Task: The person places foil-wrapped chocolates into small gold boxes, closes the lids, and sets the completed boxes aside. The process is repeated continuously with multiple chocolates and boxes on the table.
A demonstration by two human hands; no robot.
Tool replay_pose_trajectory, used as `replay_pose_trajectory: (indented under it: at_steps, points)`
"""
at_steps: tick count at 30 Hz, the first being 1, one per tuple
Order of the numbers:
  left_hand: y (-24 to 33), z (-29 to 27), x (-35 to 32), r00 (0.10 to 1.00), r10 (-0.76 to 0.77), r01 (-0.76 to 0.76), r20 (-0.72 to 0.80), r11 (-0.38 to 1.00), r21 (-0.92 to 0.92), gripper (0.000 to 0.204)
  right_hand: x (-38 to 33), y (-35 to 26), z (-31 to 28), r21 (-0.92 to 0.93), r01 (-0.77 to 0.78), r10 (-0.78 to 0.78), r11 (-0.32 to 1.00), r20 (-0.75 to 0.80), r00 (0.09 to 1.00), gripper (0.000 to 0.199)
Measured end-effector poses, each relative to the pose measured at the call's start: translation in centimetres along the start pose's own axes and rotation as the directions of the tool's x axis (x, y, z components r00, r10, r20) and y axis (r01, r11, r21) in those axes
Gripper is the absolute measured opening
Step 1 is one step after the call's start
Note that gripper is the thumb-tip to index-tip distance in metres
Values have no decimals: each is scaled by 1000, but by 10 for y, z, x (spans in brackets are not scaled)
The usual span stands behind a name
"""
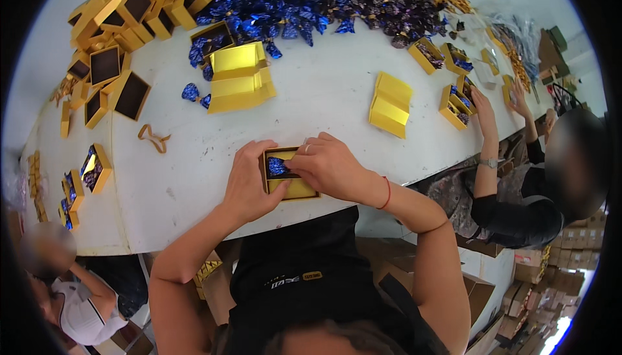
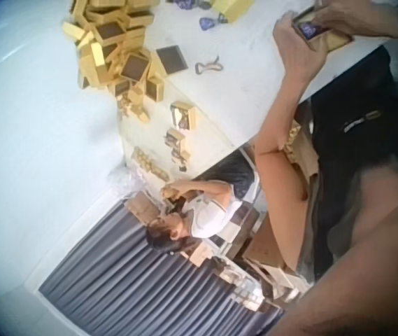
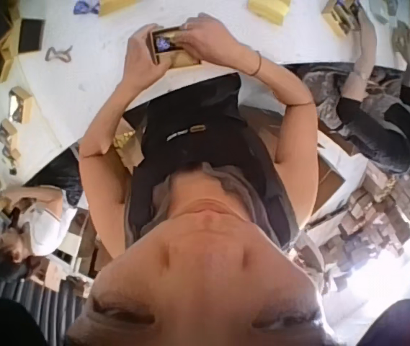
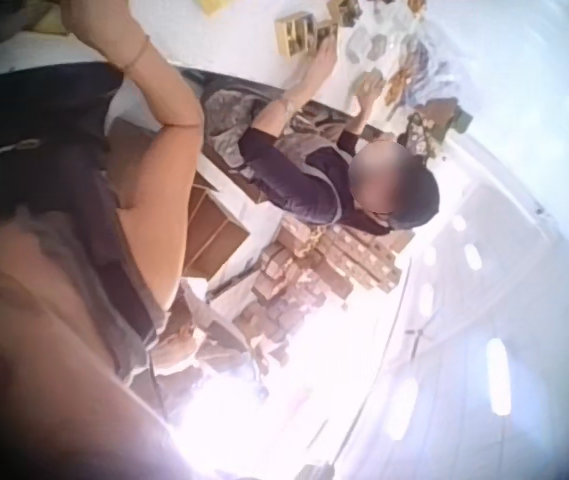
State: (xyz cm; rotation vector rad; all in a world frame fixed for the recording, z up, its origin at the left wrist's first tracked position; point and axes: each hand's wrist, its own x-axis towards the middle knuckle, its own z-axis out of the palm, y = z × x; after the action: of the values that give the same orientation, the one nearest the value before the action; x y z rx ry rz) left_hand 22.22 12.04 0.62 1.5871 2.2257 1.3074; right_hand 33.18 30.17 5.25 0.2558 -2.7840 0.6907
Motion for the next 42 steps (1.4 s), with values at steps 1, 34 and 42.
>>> replay_pose_trajectory:
  at_steps: [1,34,42]
  points:
    - [2,-3,2,999,52,-52,-8,998,31,60,-1,5,-6,101,44,-42,994,-15,999,10]
    - [-15,-13,8,994,-2,14,106,994,-112,22,-24,-46,-7,439,-242,304,865,-77,949,20]
    - [-13,-14,9,989,-24,48,146,985,-166,18,-28,-31,4,36,-118,121,992,-100,987,14]
